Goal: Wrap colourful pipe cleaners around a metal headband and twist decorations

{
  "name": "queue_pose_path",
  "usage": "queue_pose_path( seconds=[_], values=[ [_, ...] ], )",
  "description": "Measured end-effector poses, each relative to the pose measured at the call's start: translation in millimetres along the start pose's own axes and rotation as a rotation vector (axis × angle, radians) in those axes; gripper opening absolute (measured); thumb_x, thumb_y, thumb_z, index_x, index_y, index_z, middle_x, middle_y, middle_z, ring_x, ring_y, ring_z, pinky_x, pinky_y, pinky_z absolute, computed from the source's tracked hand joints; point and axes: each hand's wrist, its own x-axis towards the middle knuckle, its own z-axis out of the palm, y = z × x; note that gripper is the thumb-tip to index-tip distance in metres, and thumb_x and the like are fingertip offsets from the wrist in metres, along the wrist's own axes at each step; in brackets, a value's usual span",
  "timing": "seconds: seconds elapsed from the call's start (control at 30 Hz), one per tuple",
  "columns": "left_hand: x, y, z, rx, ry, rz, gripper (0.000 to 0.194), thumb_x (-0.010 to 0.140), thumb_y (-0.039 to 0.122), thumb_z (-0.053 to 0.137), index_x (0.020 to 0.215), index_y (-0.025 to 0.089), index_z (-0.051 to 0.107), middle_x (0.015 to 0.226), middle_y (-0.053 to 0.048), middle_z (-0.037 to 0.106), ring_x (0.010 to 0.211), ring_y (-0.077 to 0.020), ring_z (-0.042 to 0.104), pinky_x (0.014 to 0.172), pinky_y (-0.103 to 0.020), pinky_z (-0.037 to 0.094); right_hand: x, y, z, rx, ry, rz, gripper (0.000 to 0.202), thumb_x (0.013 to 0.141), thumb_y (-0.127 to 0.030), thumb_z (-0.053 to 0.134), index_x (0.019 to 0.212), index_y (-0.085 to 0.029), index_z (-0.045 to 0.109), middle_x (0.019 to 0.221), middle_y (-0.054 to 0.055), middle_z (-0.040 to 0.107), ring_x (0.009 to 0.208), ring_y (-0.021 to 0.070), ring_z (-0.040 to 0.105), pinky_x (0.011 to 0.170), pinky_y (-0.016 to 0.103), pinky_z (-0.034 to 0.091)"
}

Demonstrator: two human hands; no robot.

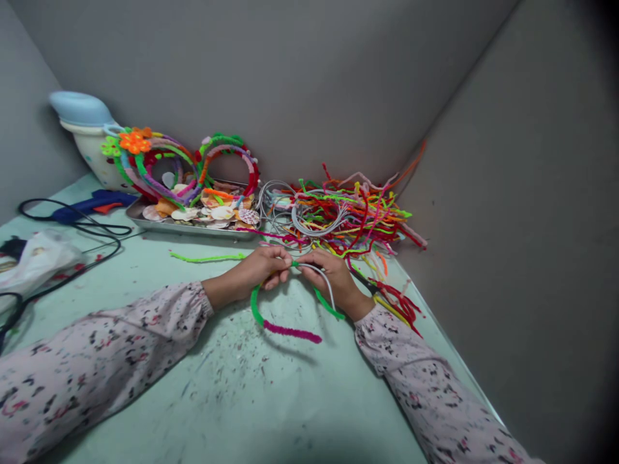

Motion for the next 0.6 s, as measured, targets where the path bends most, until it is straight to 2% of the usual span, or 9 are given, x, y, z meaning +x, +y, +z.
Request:
queue_pose_path(
  seconds=[0.17,0.6],
  values=[
    [0.3,0.1,-0.8,-0.013,-0.017,-0.011,0.011,0.082,0.024,0.059,0.08,0.016,0.052,0.054,0.004,0.058,0.029,-0.0033,0.04,0.03,-0.014,0.021,-0.2,-1.2,-0.4,-0.162,-0.01,-0.102,0.019,0.092,-0.019,0.053,0.104,-0.021,0.067,0.093,0.007,0.068,0.088,0.0181,0.061,0.079,0.03,0.049],
    [-0.1,2.2,-0.4,-0.022,-0.021,-0.028,0.008,0.081,0.021,0.058,0.08,0.017,0.051,0.052,0.004,0.057,0.028,-0.0039,0.039,0.029,-0.015,0.021,-2.3,2.3,-1.4,-0.426,-0.013,-0.228,0.024,0.095,-0.019,0.047,0.107,-0.023,0.067,0.097,0.008,0.069,0.09,0.0188,0.062,0.08,0.031,0.049]
  ],
)
